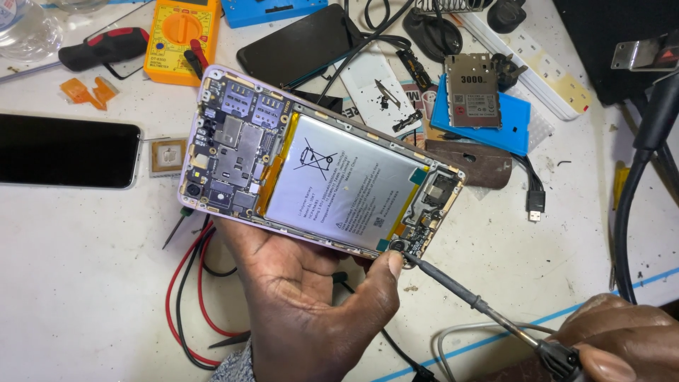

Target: Repairing the internal components of a smartphone, specifically soldering and adjusting connectors on the motherboard.

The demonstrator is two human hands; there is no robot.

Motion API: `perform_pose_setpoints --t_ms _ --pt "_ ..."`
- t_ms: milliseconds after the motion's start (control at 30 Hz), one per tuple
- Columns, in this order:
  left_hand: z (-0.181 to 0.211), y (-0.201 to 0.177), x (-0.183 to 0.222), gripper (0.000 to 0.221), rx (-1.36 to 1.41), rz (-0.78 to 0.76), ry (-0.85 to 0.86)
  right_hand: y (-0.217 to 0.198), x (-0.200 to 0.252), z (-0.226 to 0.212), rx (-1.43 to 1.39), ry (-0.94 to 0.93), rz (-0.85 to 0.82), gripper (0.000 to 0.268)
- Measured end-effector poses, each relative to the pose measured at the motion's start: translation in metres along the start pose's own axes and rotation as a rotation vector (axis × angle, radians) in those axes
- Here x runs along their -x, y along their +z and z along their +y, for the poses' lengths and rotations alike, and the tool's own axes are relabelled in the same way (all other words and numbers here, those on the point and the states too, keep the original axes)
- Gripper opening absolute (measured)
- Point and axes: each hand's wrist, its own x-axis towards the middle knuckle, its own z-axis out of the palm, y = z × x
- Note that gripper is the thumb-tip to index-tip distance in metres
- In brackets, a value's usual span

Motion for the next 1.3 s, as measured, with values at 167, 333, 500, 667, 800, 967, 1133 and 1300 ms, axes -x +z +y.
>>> perform_pose_setpoints --t_ms 167,333,500,667,800,967,1133,1300 --pt "0.0 0.0 0.0 0.116 0.011 0.0 0.003 -0.001 0.004 -0.005 0.126 0.025 -0.057 0.041" --pt "-0.001 -0.001 -0.001 0.114 0.017 -0.001 0.011 -0.001 0.004 -0.009 0.157 0.106 -0.08 0.039" --pt "-0.003 0.0 -0.001 0.105 -0.025 0.033 -0.011 0.012 -0.01 -0.019 0.094 0.016 0.112 0.044" --pt "0.0 0.0 -0.001 0.114 0.003 -0.001 0.005 0.0 0.005 -0.001 0.056 0.02 0.026 0.042" --pt "-0.002 0.0 -0.002 0.11 -0.006 0.003 0.015 -0.009 0.011 0.022 -0.004 -0.089 -0.158 0.035" --pt "-0.001 -0.001 -0.001 0.111 0.012 -0.007 0.004 -0.002 0.006 0.007 -0.01 -0.029 -0.067 0.038" --pt "-0.001 -0.001 0.0 0.11 0.032 -0.007 -0.015 0.003 0.0 -0.007 0.039 -0.006 -0.016 0.04" --pt "-0.002 -0.001 0.0 0.114 0.045 -0.005 0.022 0.007 -0.005 -0.02 0.071 0.03 0.014 0.038"
